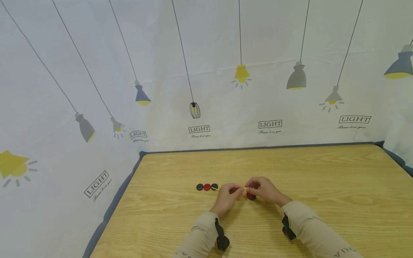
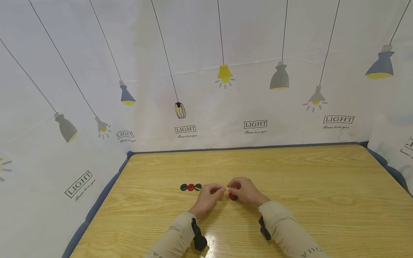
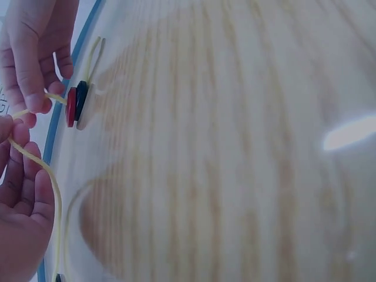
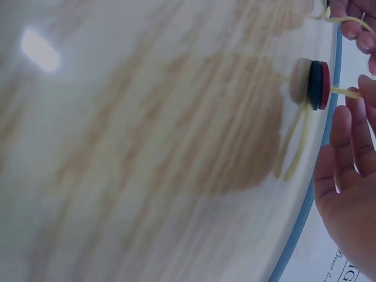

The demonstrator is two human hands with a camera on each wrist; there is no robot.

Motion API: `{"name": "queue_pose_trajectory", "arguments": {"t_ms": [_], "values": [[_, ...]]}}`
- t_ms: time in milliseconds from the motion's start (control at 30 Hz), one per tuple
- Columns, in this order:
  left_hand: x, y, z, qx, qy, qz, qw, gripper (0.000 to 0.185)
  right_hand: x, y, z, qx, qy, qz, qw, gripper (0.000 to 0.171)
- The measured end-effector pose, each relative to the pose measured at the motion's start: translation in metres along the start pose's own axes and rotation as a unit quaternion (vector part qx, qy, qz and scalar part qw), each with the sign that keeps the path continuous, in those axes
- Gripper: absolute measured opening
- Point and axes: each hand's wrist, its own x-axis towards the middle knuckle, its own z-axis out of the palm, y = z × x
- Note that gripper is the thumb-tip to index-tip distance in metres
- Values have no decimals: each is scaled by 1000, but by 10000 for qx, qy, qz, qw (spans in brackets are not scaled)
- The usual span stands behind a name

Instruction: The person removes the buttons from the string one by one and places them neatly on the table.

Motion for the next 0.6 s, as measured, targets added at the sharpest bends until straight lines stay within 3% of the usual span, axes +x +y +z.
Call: {"name": "queue_pose_trajectory", "arguments": {"t_ms": [367, 600], "values": [[0, 0, -4, -228, -14, 180, 9996, 20, -1, 5, 1, -137, -200, 59, 9997, 8], [-2, -4, -12, -195, -178, 108, 9996, 23, -1, 4, -3, -42, -125, 98, 9999, 4]]}}
